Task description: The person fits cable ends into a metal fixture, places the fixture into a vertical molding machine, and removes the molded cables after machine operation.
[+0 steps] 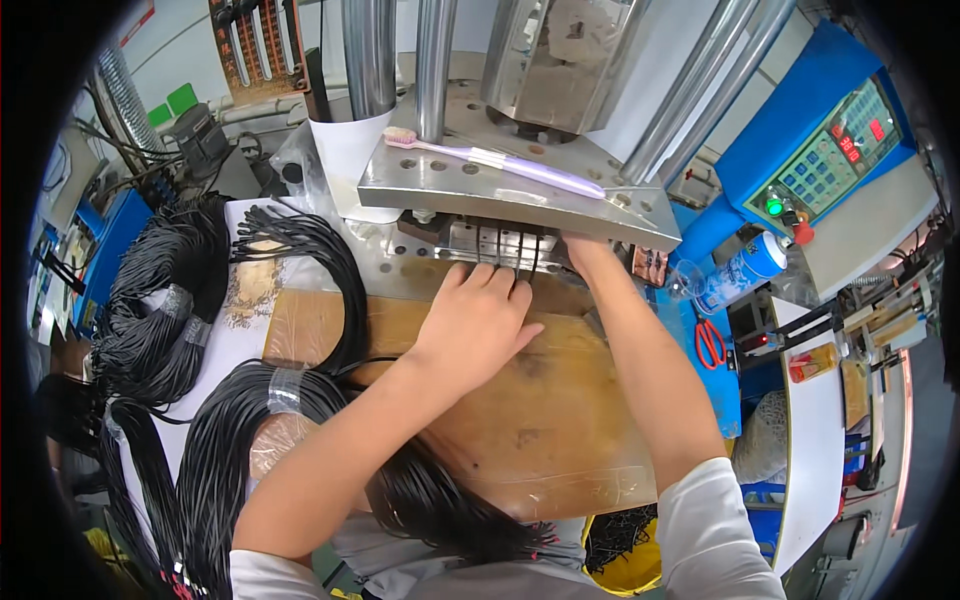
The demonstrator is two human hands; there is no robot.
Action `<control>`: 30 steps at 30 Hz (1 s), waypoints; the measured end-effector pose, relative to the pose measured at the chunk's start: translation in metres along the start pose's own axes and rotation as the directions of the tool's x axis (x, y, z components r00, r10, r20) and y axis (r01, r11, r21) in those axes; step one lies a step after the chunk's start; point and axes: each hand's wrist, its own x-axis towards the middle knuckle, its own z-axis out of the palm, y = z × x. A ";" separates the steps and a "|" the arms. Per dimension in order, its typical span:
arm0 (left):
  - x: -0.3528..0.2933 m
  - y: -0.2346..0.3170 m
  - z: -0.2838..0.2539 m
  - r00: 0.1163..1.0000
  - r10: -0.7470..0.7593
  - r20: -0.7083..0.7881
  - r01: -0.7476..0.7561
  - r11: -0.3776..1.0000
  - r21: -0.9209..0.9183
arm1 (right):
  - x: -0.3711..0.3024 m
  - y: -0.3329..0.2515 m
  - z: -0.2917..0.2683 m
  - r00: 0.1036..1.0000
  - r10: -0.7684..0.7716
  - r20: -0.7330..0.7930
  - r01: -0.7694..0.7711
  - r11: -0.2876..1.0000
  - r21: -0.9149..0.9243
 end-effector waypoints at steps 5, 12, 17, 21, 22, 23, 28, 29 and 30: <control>0.006 -0.022 0.010 0.995 0.028 -0.100 -0.026 0.999 0.025 | -0.010 -0.014 0.013 0.806 -0.436 0.399 0.572 0.405 -0.713; 0.032 -0.052 0.020 0.929 0.073 -0.362 -0.029 0.992 0.126 | -0.071 -0.054 0.013 0.866 -0.373 0.332 0.491 0.512 -0.705; 0.038 -0.061 0.025 0.994 -0.042 -0.104 0.045 0.999 0.030 | -0.097 -0.084 0.017 0.778 -0.267 0.569 0.614 0.518 -0.596; 0.059 -0.063 0.019 0.985 -0.138 -0.104 0.112 0.968 -0.224 | -0.077 -0.081 0.024 0.712 -0.423 0.560 0.702 0.443 -0.558; 0.062 -0.066 0.019 0.985 -0.139 -0.105 0.113 0.969 -0.220 | -0.070 -0.077 0.028 0.763 -0.345 0.546 0.643 0.496 -0.584; 0.065 -0.068 0.018 0.986 -0.152 -0.066 0.133 0.962 -0.237 | -0.067 -0.075 0.030 0.805 -0.265 0.530 0.579 0.542 -0.608; 0.052 -0.064 0.010 0.986 -0.134 -0.102 0.118 0.982 -0.149 | -0.079 -0.077 0.022 0.827 -0.184 0.532 0.530 0.570 -0.628; 0.045 -0.061 0.014 0.978 -0.072 -0.196 0.054 0.994 -0.095 | -0.087 -0.080 0.019 0.828 -0.180 0.531 0.535 0.538 -0.651; 0.039 -0.058 0.019 0.966 0.004 -0.260 -0.001 1.000 0.013 | -0.096 -0.082 0.017 0.809 -0.272 0.521 0.585 0.451 -0.674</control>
